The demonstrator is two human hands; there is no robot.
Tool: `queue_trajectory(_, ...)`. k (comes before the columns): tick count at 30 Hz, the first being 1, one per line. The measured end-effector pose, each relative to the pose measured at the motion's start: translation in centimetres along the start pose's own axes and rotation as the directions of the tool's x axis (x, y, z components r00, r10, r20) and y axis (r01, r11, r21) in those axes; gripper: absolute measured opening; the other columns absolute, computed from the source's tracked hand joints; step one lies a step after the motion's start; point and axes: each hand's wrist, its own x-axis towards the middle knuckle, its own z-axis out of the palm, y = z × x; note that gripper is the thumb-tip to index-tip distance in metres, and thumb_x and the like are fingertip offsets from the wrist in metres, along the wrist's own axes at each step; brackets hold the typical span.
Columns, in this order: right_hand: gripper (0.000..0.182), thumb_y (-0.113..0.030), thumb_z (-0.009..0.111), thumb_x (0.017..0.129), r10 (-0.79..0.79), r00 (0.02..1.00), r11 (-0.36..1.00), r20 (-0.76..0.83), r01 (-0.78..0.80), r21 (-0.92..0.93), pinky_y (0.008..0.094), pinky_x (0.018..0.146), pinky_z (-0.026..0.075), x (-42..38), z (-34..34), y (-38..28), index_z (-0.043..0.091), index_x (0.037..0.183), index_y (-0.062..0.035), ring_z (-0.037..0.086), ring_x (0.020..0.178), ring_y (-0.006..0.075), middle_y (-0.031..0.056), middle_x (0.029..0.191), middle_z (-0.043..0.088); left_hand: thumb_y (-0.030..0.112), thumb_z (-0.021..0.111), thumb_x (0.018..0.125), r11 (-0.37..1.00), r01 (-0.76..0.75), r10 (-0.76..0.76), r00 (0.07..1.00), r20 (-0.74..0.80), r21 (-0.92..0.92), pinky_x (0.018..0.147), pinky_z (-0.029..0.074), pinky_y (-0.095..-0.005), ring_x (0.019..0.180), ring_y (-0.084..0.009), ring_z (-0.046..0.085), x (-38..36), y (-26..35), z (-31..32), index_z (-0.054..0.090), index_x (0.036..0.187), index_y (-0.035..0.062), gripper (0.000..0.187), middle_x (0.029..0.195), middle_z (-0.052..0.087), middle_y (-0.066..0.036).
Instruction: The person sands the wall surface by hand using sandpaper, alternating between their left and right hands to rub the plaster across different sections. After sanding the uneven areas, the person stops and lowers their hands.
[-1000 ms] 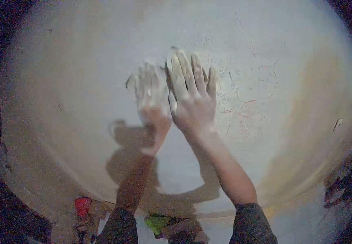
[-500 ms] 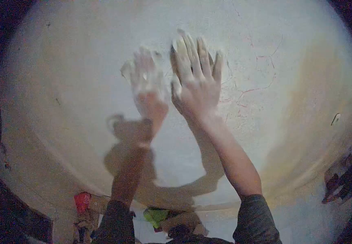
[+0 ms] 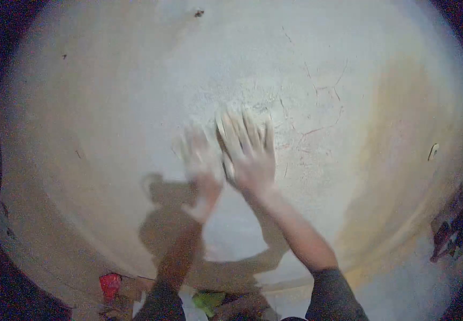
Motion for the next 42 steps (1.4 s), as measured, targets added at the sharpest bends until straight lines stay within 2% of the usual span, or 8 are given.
queue_trajectory(5, 0.064, -0.034, 0.054, 0.091, 0.003, 0.997, 0.998, -0.076, -0.008, -0.066, 0.0568, 0.120, 0.013, 6.2, -0.7, 0.3, 0.041, 0.150, -0.0140, 0.031, 0.147, 0.0280, 0.0079, 0.156, 0.039, 0.007, 0.053, 0.088, 0.987, -0.002, -0.004, 0.999, -0.034, -0.158, 0.120, 0.022, -0.0528, 0.145, -0.0412, 0.030, 6.4, -1.6, -1.0, 0.040, 0.144, -0.0094, 0.060, 0.151, 0.037, -0.028)
queue_trajectory(11, 0.057, -0.033, 0.062, 0.083, 0.034, 0.969, 0.993, 0.243, -0.006, -0.115, 0.0611, 0.118, 0.011, -17.1, 3.1, -1.7, 0.057, 0.138, -0.0209, 0.038, 0.141, 0.0293, 0.0038, 0.149, 0.049, 0.010, 0.055, 0.087, 0.986, -0.044, 0.056, 0.996, 0.068, -0.163, 0.120, 0.025, -0.0503, 0.144, -0.0395, 0.033, 1.2, -2.4, -1.0, 0.042, 0.143, -0.0071, 0.060, 0.150, 0.040, -0.026)
queue_trajectory(14, 0.056, -0.032, 0.061, 0.084, 0.105, 0.979, 0.991, 0.173, -0.089, -0.100, 0.0622, 0.118, 0.009, -18.7, 3.5, -3.1, 0.057, 0.139, -0.0197, 0.036, 0.143, 0.0290, 0.0044, 0.149, 0.049, 0.009, 0.055, 0.087, 0.983, -0.057, 0.059, 0.998, 0.003, -0.177, 0.119, 0.027, -0.0506, 0.143, -0.0400, 0.034, 1.4, -2.7, -0.7, 0.043, 0.143, -0.0072, 0.060, 0.149, 0.041, -0.027)
queue_trajectory(19, 0.056, -0.032, 0.056, 0.090, 0.095, 0.995, 0.995, 0.024, -0.095, -0.009, 0.0609, 0.118, 0.010, 1.8, -0.2, -2.6, 0.051, 0.144, -0.0160, 0.033, 0.146, 0.0294, 0.0066, 0.152, 0.046, 0.009, 0.055, 0.086, 0.978, 0.041, -0.032, 0.999, 0.044, -0.207, 0.117, 0.030, -0.0512, 0.141, -0.0408, 0.036, 1.7, -2.9, -0.4, 0.045, 0.141, -0.0073, 0.058, 0.147, 0.042, -0.028)
queue_trajectory(23, 0.059, -0.035, 0.055, 0.090, 0.062, 0.998, 0.996, -0.029, -0.063, -0.055, 0.0588, 0.118, 0.012, 3.2, 0.2, -2.2, 0.048, 0.146, -0.0157, 0.034, 0.145, 0.0294, 0.0062, 0.153, 0.045, 0.012, 0.056, 0.088, 0.997, 0.036, -0.030, 0.996, 0.083, -0.075, 0.112, 0.037, -0.0509, 0.134, -0.0390, 0.046, 4.0, -1.5, -3.2, 0.053, 0.135, -0.0054, 0.051, 0.139, 0.052, -0.027)
queue_trajectory(30, 0.050, -0.033, 0.059, 0.084, 0.017, 0.982, 0.994, 0.187, 0.004, -0.111, 0.0618, 0.117, 0.015, -21.8, 4.4, -2.7, 0.062, 0.133, -0.0218, 0.043, 0.137, 0.0290, 0.0041, 0.142, 0.055, 0.012, 0.058, 0.086, 0.998, 0.037, -0.021, 0.964, 0.263, -0.057, 0.104, 0.042, -0.0536, 0.116, -0.0354, 0.063, -21.8, 2.0, -0.5, 0.068, 0.117, -0.0026, 0.035, 0.118, 0.068, -0.020)
queue_trajectory(38, 0.068, -0.030, 0.053, 0.089, 0.016, 0.999, 0.995, 0.033, -0.012, -0.099, 0.0566, 0.120, 0.007, 5.0, -0.7, -1.8, 0.039, 0.151, -0.0053, 0.026, 0.148, 0.0347, 0.0135, 0.158, 0.034, 0.014, 0.052, 0.086, 0.999, 0.014, -0.013, 0.999, 0.045, -0.042, 0.117, 0.025, -0.0563, 0.142, -0.0411, 0.035, 5.8, -1.9, -2.2, 0.048, 0.140, -0.0053, 0.057, 0.151, 0.040, -0.024)
queue_trajectory(42, 0.063, -0.035, 0.054, 0.090, 0.064, 0.998, 0.997, 0.025, -0.063, -0.055, 0.0590, 0.120, 0.008, 0.6, 0.4, -1.5, 0.044, 0.149, -0.0150, 0.030, 0.147, 0.0312, 0.0084, 0.155, 0.040, 0.015, 0.055, 0.086, 0.999, 0.017, -0.013, 0.997, 0.075, -0.047, 0.116, 0.029, -0.0527, 0.137, -0.0404, 0.043, 0.2, -0.7, -1.7, 0.054, 0.134, -0.0050, 0.052, 0.144, 0.049, -0.025)
